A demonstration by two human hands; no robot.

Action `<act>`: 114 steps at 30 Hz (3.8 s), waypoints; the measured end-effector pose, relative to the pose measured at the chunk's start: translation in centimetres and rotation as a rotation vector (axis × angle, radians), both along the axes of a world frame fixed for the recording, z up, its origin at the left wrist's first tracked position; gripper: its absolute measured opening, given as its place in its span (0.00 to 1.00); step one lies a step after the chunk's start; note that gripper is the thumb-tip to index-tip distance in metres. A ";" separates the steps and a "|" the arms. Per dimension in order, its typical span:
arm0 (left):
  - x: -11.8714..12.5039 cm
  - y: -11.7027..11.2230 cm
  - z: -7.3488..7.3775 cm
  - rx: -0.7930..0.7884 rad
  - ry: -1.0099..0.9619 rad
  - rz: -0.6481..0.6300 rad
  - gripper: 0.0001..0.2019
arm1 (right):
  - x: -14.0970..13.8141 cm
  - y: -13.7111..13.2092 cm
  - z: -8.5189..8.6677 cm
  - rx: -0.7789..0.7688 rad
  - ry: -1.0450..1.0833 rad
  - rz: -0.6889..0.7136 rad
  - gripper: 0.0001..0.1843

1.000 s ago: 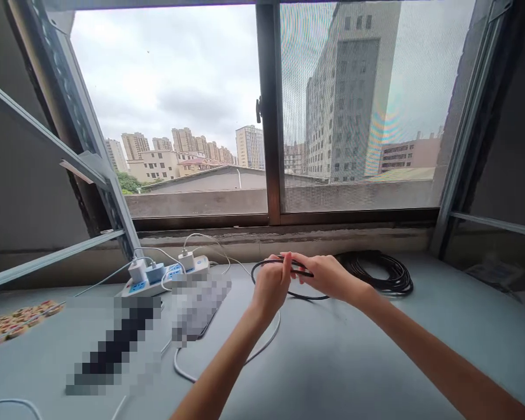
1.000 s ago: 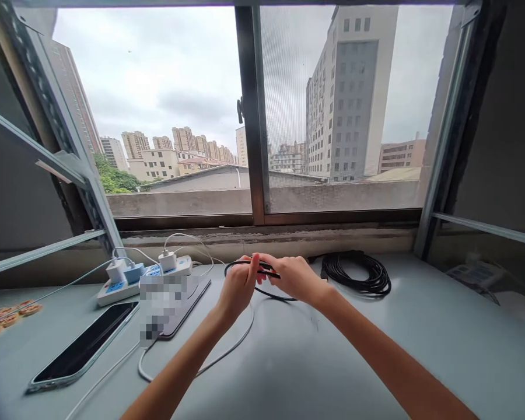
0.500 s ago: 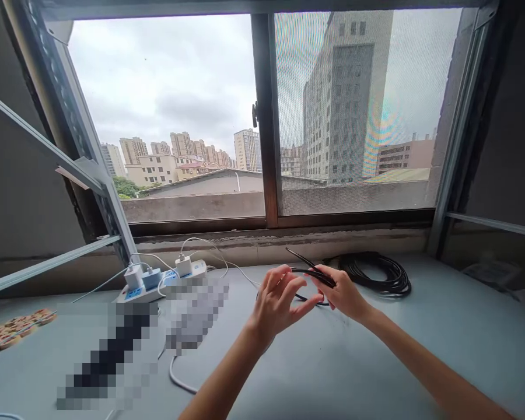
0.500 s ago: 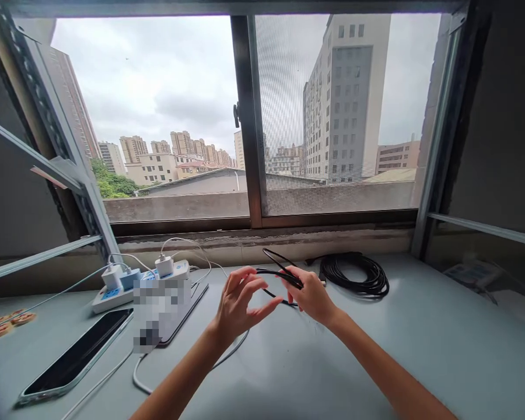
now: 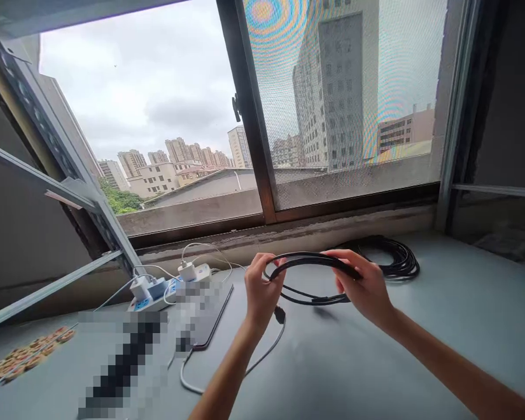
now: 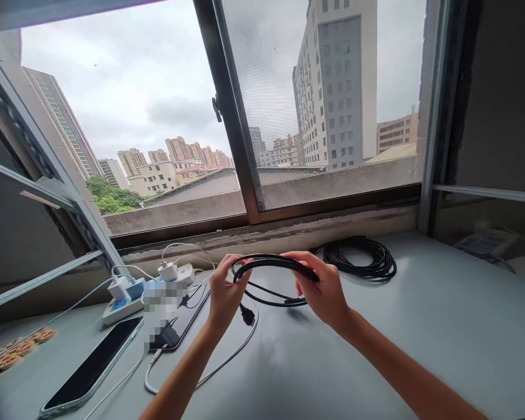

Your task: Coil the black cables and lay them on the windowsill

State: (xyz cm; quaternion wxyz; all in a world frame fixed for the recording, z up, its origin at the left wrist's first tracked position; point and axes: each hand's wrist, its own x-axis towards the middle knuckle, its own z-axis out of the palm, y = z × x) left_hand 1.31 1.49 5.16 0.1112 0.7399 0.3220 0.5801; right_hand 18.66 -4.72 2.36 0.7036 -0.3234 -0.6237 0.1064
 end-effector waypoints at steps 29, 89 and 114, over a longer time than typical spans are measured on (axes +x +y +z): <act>0.1 0.3 -1.8 -0.878 -0.499 -0.499 0.28 | 2.0 2.0 -0.3 -0.517 0.250 0.106 0.24; 1.5 -0.6 -3.9 -0.954 -0.359 -0.332 0.30 | 1.0 2.2 -2.6 -0.484 -0.129 -0.130 0.23; 0.6 0.5 -2.5 -0.803 -0.650 -0.194 0.28 | 1.4 2.3 -2.1 -0.415 -0.001 0.057 0.25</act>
